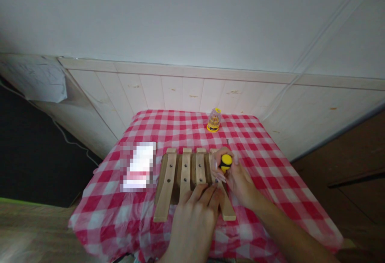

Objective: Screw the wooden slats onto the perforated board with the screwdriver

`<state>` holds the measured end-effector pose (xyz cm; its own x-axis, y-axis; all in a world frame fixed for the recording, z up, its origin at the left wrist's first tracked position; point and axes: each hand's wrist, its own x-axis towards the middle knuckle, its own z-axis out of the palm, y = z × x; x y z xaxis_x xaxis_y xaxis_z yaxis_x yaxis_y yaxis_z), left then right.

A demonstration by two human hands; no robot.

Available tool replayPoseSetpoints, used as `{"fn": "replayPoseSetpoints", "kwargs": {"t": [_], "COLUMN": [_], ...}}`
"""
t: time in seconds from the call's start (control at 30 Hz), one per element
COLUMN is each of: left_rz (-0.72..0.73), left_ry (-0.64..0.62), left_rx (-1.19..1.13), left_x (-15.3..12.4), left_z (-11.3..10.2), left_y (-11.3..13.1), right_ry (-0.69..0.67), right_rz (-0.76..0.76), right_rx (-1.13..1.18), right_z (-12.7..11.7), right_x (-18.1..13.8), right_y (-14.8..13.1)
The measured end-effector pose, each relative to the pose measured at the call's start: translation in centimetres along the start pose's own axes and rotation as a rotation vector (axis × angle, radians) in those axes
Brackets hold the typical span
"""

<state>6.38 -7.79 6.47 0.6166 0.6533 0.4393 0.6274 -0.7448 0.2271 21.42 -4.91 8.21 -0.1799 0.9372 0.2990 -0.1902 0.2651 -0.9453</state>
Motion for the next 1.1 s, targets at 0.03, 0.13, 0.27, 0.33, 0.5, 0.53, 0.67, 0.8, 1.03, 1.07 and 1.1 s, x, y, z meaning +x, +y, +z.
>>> {"fn": "replayPoseSetpoints", "kwargs": {"t": [0.03, 0.13, 0.27, 0.33, 0.5, 0.53, 0.67, 0.8, 1.03, 1.07, 1.1], "left_rz": [-0.002, -0.004, -0.005, -0.006, -0.006, -0.005, -0.004, -0.007, -0.011, -0.01, -0.009], "left_ry": [0.0, 0.0, -0.001, 0.002, 0.004, 0.003, 0.022, 0.051, 0.017, 0.004, -0.008], "left_rx": [-0.003, -0.01, -0.011, -0.012, -0.01, -0.01, -0.009, -0.013, -0.003, -0.003, -0.003], "left_x": [0.0, 0.0, 0.1, 0.1, 0.0, 0.0, 0.1, 0.2, -0.1, -0.1, -0.1], "left_z": [0.0, 0.0, -0.1, -0.1, -0.1, -0.1, 0.0, 0.1, 0.4, 0.4, 0.4], "left_y": [0.0, 0.0, 0.0, 0.0, 0.1, 0.1, 0.2, 0.2, -0.1, -0.1, -0.1], "right_ry": [0.008, 0.023, 0.035, 0.042, 0.065, 0.067, 0.065, 0.069, 0.077, 0.073, 0.068], "right_rz": [-0.004, -0.034, -0.061, -0.068, -0.06, -0.057, -0.059, -0.045, -0.026, -0.022, -0.021], "right_rx": [-0.017, -0.088, -0.072, -0.058, -0.013, -0.01, -0.021, -0.019, -0.029, -0.018, -0.006], "right_z": [0.1, 0.4, 0.5, 0.5, 0.6, 0.6, 0.5, 0.5, 0.5, 0.4, 0.2], "right_x": [0.0, -0.1, -0.1, -0.1, -0.1, -0.1, -0.2, -0.2, 0.2, 0.2, 0.2], "right_y": [0.0, -0.4, -0.4, -0.2, 0.3, 0.3, 0.5, 0.6, 0.4, 0.4, 0.3]}}
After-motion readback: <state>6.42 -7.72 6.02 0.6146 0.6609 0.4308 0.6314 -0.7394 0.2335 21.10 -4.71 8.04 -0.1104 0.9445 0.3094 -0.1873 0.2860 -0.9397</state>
